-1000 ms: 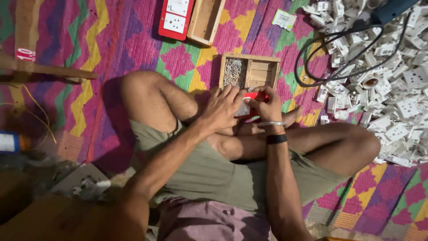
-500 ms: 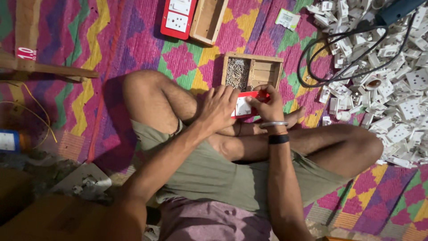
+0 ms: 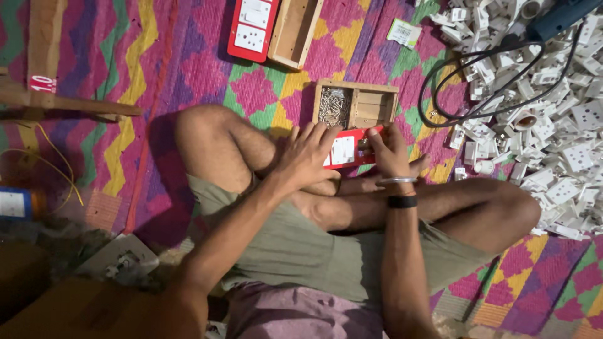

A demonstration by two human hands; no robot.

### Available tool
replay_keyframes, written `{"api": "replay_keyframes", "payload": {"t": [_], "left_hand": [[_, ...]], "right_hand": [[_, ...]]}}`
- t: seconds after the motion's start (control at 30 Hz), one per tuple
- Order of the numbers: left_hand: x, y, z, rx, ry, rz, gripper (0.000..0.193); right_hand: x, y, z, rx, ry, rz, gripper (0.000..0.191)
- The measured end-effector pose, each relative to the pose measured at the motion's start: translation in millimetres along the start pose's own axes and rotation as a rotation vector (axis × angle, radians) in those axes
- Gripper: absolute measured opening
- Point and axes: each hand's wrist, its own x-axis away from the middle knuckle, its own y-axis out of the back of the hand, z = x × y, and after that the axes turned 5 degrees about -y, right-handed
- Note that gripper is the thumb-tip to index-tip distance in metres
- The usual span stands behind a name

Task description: The person sits on the floor and assembles white electrical socket modules into red plastic frames. They insert the modules, secure them with screws using a screwdriver, and place the completed units into a wooden box.

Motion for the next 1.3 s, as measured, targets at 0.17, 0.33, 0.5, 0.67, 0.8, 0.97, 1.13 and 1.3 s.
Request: {"api": "replay_keyframes", "payload": {"t": [0.17, 0.33, 0.5, 0.67, 0.8, 0.97, 1.13, 1.3], "left_hand": [[-21.8, -1.9, 20.4, 0.227, 0.111, -0.015, 0.039], [-37.2, -17.2, 36.3, 0.517, 0.174, -0.053, 0.026], [-29.2, -24.6, 33.2, 0.45, 0.13, -0.103, 0.023], [-33.3, -24.1, 49.1, 0.72, 0.185, 0.082, 0.023], [-33.7, -23.1, 53.6, 0.864, 0.192, 0.122, 0.023], [-35.6, -11.2, 43.3, 0.81, 0.207, 0.146, 0.022], [-37.8, -0.6, 35.7, 0.697, 0.161, 0.122, 0.024], [-33.1, -12.6, 30.4, 0.576, 0.221, 0.023, 0.023]], "right_hand": [[2.7, -6.9, -8.6, -0.029, 0.084, -0.014, 0.012], [6.8, -12.5, 0.7, 0.005, 0.194, -0.033, 0.011], [16.0, -23.7, 6.7, 0.011, 0.195, -0.048, 0.011], [19.7, -26.7, 13.9, -0.008, 0.129, -0.066, 0.012], [20.4, -30.1, 20.4, 0.04, 0.174, -0.083, 0.014], [23.2, -34.2, 26.6, 0.069, 0.17, -0.103, 0.013], [23.9, -36.6, 28.8, 0.05, 0.183, -0.099, 0.013], [23.4, -37.9, 22.4, 0.076, 0.202, -0.122, 0.013]]}}
